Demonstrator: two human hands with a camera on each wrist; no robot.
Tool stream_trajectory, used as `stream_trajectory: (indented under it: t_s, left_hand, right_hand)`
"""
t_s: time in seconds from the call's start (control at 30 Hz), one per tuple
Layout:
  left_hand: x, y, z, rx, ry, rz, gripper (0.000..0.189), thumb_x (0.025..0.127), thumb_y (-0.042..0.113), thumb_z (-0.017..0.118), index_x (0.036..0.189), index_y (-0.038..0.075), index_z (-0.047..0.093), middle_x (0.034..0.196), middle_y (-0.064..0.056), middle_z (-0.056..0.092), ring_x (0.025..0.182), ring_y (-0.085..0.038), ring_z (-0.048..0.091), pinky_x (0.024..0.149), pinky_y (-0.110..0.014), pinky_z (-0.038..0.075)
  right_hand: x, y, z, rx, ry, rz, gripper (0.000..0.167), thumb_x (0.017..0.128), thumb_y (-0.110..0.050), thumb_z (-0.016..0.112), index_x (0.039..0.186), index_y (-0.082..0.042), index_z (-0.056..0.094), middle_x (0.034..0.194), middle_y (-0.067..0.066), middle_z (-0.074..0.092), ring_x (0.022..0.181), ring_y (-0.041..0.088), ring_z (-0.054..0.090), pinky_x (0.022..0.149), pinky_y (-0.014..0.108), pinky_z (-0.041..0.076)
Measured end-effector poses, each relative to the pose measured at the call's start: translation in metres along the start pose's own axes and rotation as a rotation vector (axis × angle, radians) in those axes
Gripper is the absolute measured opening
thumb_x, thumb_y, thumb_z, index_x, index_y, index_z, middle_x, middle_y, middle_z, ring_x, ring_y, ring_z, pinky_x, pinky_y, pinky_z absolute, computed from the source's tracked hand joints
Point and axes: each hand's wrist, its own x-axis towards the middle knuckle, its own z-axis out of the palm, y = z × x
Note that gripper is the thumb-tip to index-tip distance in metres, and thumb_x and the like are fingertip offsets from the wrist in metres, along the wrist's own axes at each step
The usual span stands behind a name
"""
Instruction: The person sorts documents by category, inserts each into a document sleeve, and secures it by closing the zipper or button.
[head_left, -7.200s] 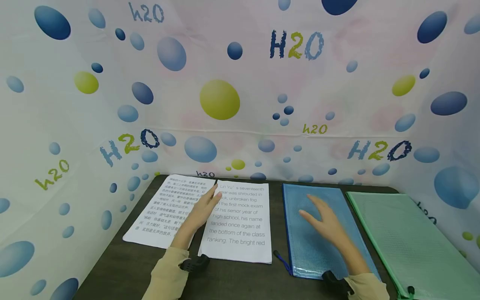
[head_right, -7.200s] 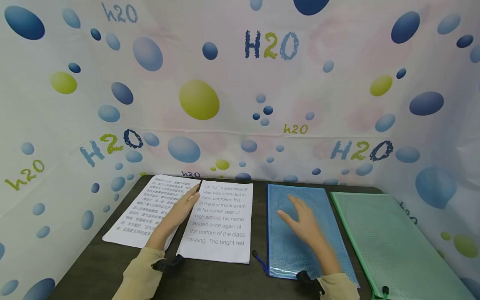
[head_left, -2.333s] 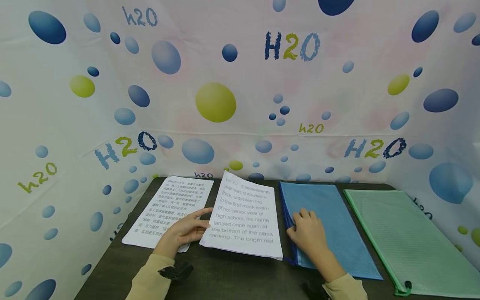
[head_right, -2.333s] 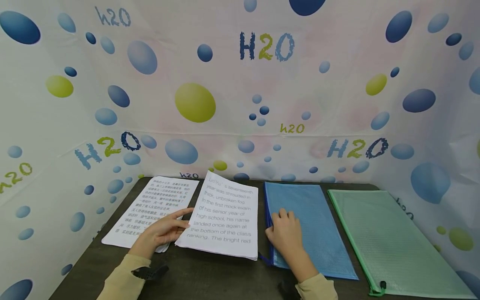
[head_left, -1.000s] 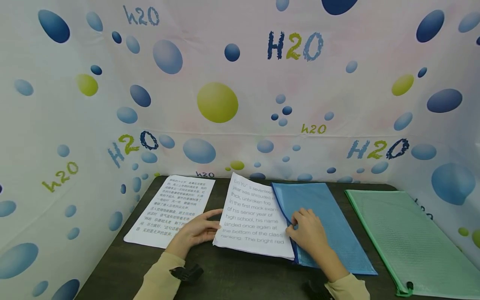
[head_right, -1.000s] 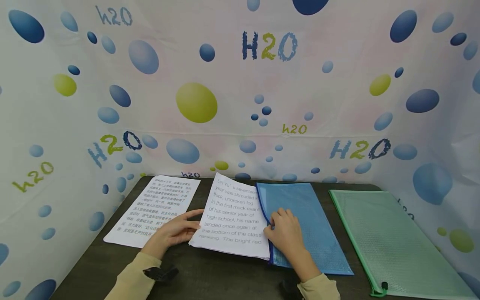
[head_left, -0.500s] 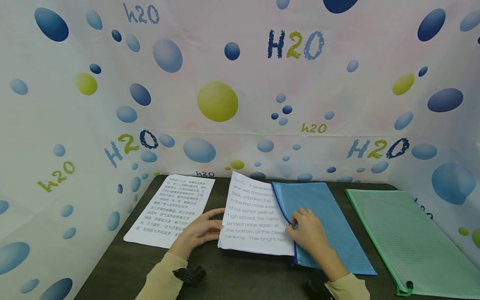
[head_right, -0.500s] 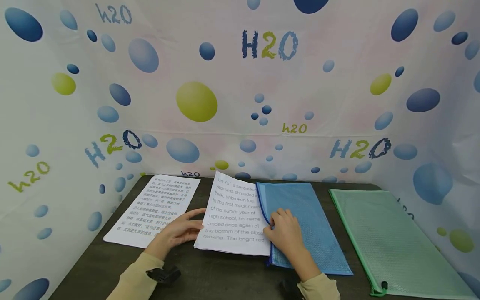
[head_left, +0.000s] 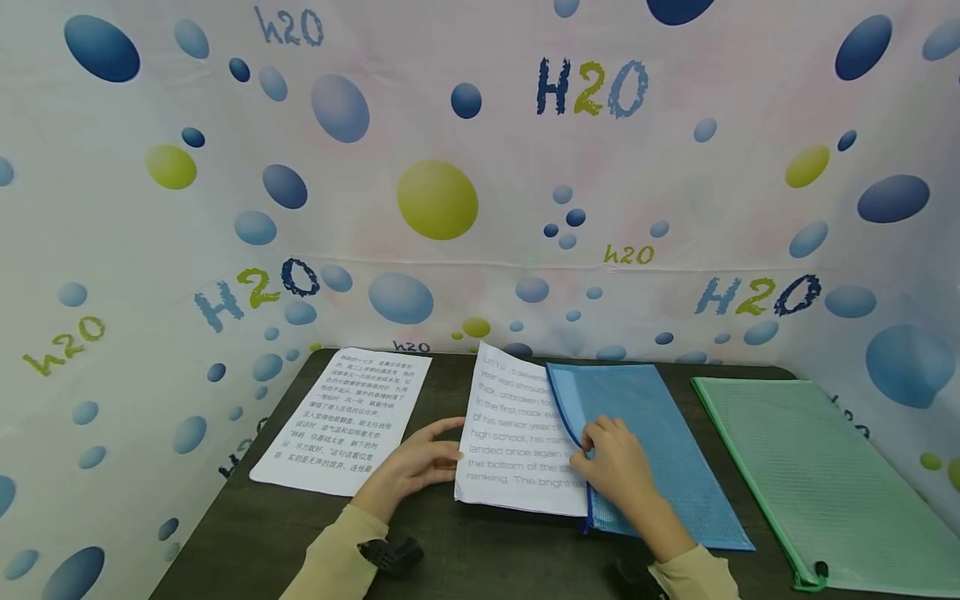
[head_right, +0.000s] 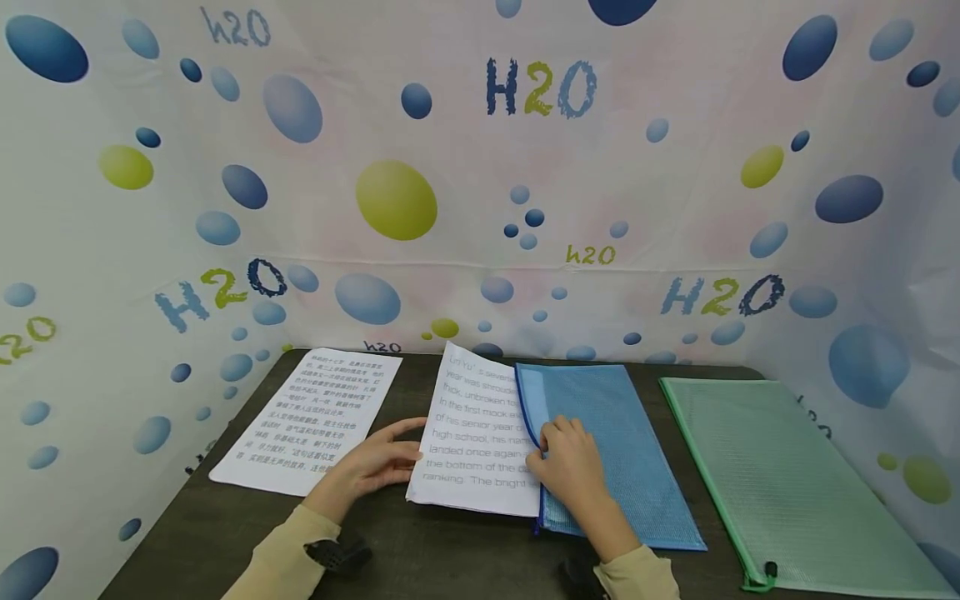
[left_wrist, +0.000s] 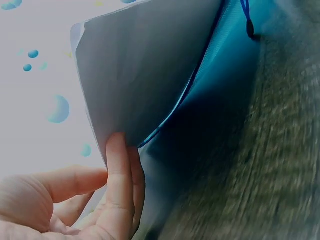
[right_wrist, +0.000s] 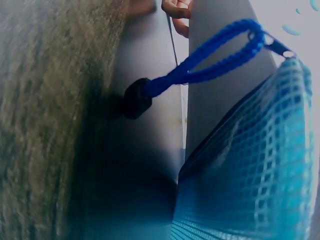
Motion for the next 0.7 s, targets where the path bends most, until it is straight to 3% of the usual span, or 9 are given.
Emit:
stream_trajectory:
  t_s: [0.37,0.7]
  left_hand:
    - [0.005,-0.004,0.018,-0.033,-0.020,-0.004,0.072,0.088,-0.007,0.059,0.151,0.011,0.030,0.115,-0.014,0.066,0.091,-0.019,0.067,0.076,-0.035,0.057]
    - [0.018,-0.009,0.034,-0.038,-0.025,-0.005,0.071,0.087,-0.008,0.060,0.149,0.011,0.033,0.119,-0.017,0.065,0.092,-0.021,0.067,0.077,-0.037,0.056]
  right_hand:
    - [-0.002,-0.001,0.004,-0.009,0.013,-0.010,0.020,0.071,-0.008,0.069,0.066,-0.012,0.049,0.070,0.000,0.041,0.068,0.017,0.035,0.062,0.031,0.028]
    - [-0.002,-0.001,0.007,-0.018,0.028,-0.012,0.020,0.070,-0.010,0.071,0.066,-0.012,0.051,0.070,0.000,0.042,0.067,0.017,0.034,0.060,0.030,0.028]
